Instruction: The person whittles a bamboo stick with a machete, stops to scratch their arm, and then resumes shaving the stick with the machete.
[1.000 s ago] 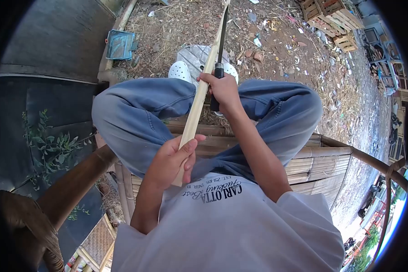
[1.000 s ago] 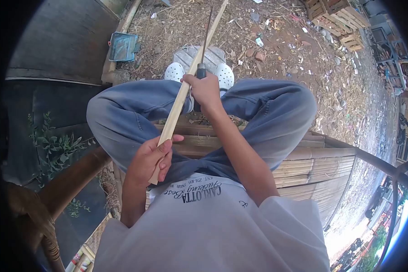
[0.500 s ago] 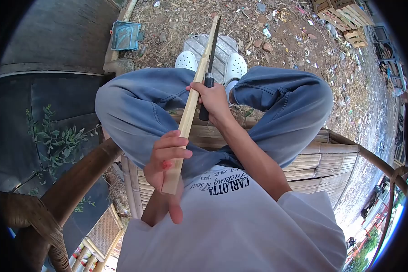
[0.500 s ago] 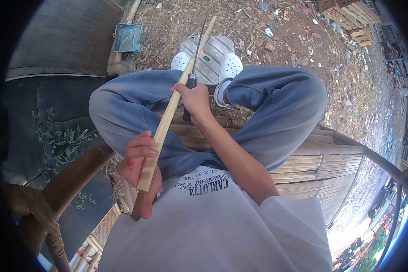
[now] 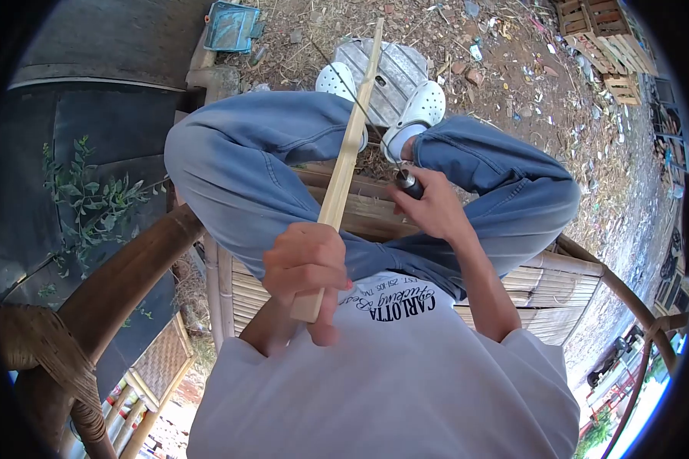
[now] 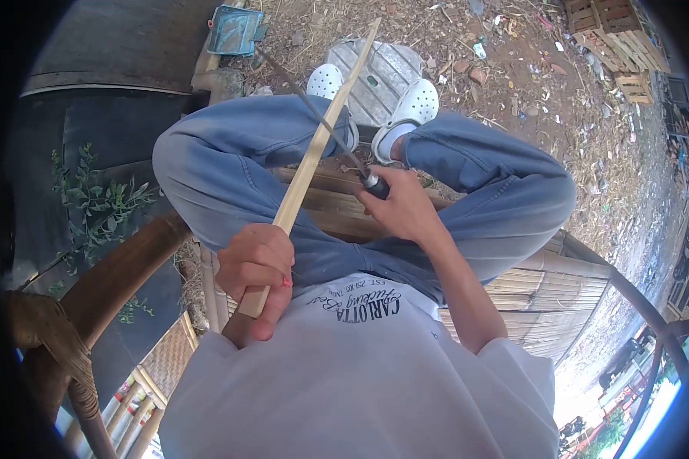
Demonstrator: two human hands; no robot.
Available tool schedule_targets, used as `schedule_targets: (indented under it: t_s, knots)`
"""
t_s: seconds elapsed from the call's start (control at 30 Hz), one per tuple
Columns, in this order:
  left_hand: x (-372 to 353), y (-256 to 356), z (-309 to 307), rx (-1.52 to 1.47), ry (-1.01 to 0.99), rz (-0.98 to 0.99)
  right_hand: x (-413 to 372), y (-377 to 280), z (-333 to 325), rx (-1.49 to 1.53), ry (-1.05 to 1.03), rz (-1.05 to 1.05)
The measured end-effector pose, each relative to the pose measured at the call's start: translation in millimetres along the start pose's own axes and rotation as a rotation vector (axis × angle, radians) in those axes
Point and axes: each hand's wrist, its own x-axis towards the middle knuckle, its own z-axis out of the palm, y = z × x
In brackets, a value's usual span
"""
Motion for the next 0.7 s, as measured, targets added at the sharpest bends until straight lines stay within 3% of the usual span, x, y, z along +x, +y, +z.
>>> schedule_targets:
  t_s: [0.13, 0.17, 0.27, 0.3, 0.53, 0.67, 0.7]
  knots:
    - [7, 5, -6, -0.016, -0.133, 0.000, -18, -6, 18, -0.207, -0.046, -0.270]
    - [9, 9, -5, -0.018, -0.136, -0.006, -14, -6, 19, -0.202, -0.045, -0.266]
    - [10, 16, 7, -0.020, -0.069, -0.119, 12, -2, 10, -0.280, -0.040, 0.082]
    - [7, 14, 11, -0.023, -0.028, -0.102, 19, -3, 5, -0.324, 0.019, 0.098]
    - [9, 6, 9, 0.051, 0.161, -0.046, -2, -25, -2, -0.373, -0.220, -0.088]
    - [0, 9, 3, 0.074, 0.151, -0.061, 28, -2, -5, -0.472, -0.009, -0.079]
    - [-1, 8, 1, 0.070, 0.175, -0.058, 29, -1, -7, -0.434, -0.042, -0.124]
